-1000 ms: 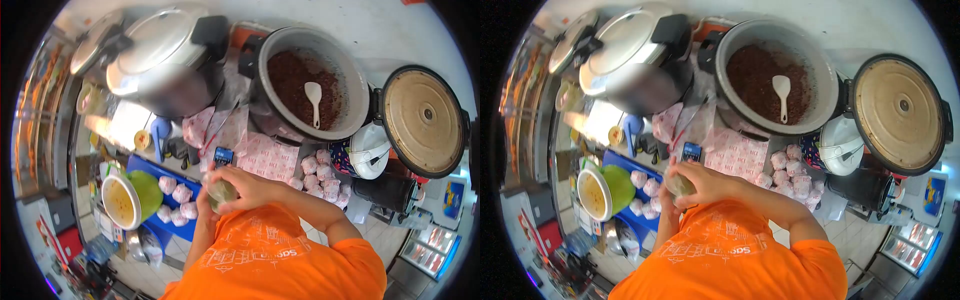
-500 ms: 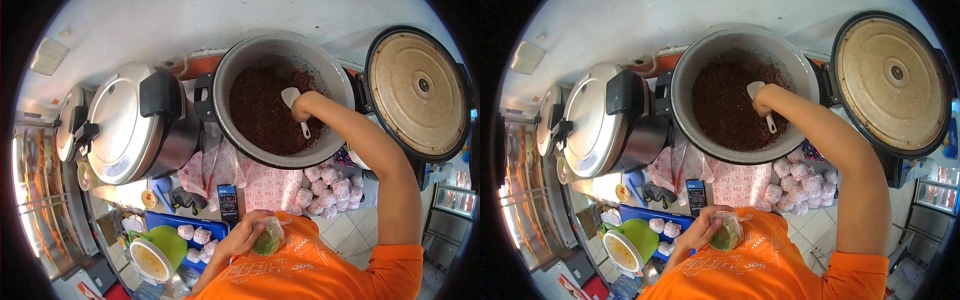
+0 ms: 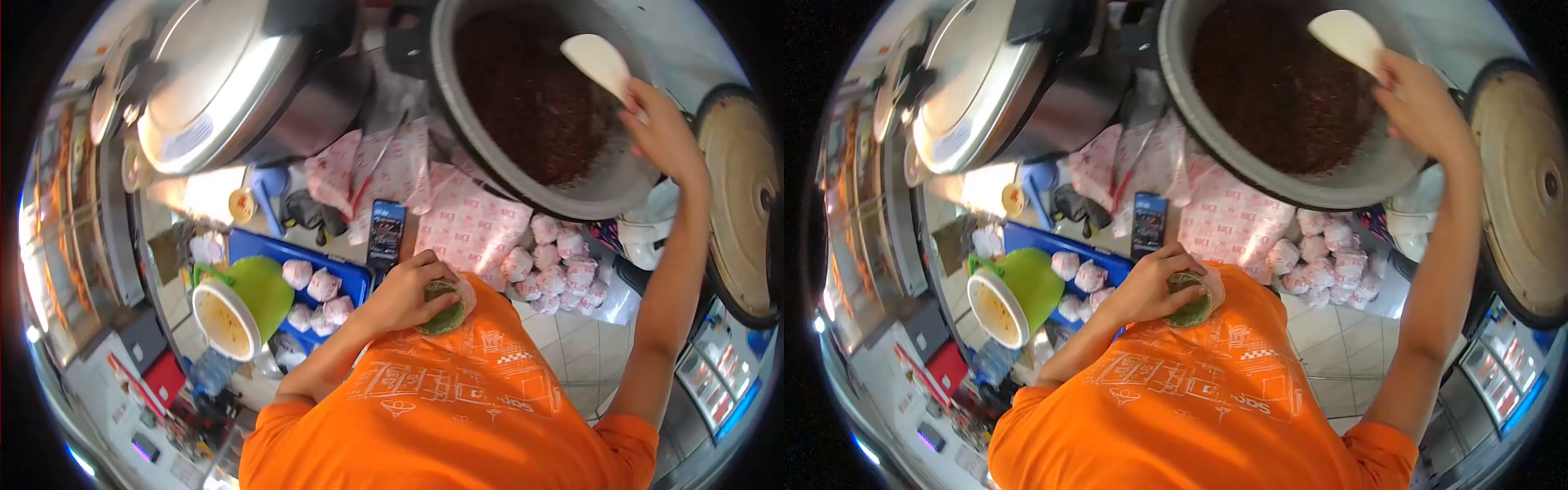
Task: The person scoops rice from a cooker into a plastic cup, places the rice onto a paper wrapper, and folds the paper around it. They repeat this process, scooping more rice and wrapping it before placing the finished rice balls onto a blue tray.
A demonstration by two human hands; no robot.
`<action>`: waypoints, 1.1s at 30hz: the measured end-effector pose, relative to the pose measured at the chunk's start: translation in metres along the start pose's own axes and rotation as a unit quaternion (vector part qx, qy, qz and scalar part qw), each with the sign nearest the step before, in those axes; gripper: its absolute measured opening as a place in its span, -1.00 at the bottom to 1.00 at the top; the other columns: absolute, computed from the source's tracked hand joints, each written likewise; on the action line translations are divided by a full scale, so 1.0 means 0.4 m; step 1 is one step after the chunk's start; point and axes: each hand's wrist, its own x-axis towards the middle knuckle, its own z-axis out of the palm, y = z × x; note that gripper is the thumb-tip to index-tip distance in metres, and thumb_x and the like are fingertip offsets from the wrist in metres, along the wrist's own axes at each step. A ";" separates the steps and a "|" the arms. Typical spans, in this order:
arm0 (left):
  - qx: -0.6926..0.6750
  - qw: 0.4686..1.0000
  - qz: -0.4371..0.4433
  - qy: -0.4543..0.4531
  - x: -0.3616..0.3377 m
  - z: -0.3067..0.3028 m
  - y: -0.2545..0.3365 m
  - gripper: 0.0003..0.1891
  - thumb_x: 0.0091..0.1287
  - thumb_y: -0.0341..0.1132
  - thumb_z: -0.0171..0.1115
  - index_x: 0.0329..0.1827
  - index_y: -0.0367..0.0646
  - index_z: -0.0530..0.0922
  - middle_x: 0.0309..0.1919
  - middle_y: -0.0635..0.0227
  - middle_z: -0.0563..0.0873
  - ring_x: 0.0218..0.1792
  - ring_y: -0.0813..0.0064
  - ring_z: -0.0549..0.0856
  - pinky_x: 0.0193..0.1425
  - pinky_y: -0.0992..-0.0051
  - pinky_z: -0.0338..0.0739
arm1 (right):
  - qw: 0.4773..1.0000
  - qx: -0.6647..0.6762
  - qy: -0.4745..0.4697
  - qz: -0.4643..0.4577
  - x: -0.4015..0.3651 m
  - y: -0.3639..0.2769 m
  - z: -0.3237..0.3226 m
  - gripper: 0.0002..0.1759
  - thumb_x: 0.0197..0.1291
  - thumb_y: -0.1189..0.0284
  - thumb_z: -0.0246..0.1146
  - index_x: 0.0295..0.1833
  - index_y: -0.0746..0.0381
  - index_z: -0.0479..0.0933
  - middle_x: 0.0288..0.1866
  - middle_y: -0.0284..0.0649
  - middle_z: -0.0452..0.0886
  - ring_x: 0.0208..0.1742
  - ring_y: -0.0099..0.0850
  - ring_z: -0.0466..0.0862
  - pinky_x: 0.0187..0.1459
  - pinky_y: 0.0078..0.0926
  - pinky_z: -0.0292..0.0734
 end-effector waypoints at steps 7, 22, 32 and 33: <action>0.027 0.999 -0.018 0.001 -0.077 -0.019 -0.036 -0.71 0.19 -0.33 0.42 -0.14 -0.31 0.55 -0.08 0.01 0.70 -0.04 -0.07 0.70 0.01 0.26 0.62 | 0.963 0.262 0.067 0.015 -0.322 0.011 0.032 -0.54 0.50 0.38 0.08 0.42 0.26 0.24 -0.26 -0.25 0.61 -0.55 -0.69 0.37 -0.47 -0.71 0.28; -0.076 0.994 0.080 0.017 0.018 -0.225 0.204 -0.65 0.36 -0.16 0.36 0.06 -0.22 0.65 -0.13 0.25 0.75 0.00 0.41 0.71 0.15 0.41 0.56 | 0.876 0.476 0.059 0.035 -0.555 0.105 0.179 -0.54 0.45 0.40 0.10 0.35 0.38 0.29 -0.29 -0.14 0.66 -0.40 -0.58 0.48 -0.27 -0.66 0.38; 0.643 0.658 0.387 0.059 0.735 -0.320 0.329 -0.68 0.50 -0.15 -0.09 -0.12 -0.16 0.59 -0.14 -0.05 0.59 -0.09 -0.04 0.62 -0.05 0.10 0.59 | 0.844 0.533 0.033 0.049 -0.637 0.159 0.224 -0.51 0.41 0.36 0.15 0.35 0.33 0.26 -0.26 -0.14 0.65 -0.37 -0.60 0.46 -0.26 -0.71 0.34; 0.675 0.657 0.335 -0.026 0.768 -0.309 0.324 -0.52 0.56 -0.01 -0.09 0.07 -0.26 0.62 0.10 0.01 0.59 0.19 -0.07 0.53 0.26 0.04 0.47 | 0.839 0.540 0.011 0.066 -0.638 0.164 0.235 -0.49 0.40 0.34 0.16 0.36 0.32 0.26 -0.26 -0.13 0.65 -0.37 -0.60 0.46 -0.24 -0.73 0.36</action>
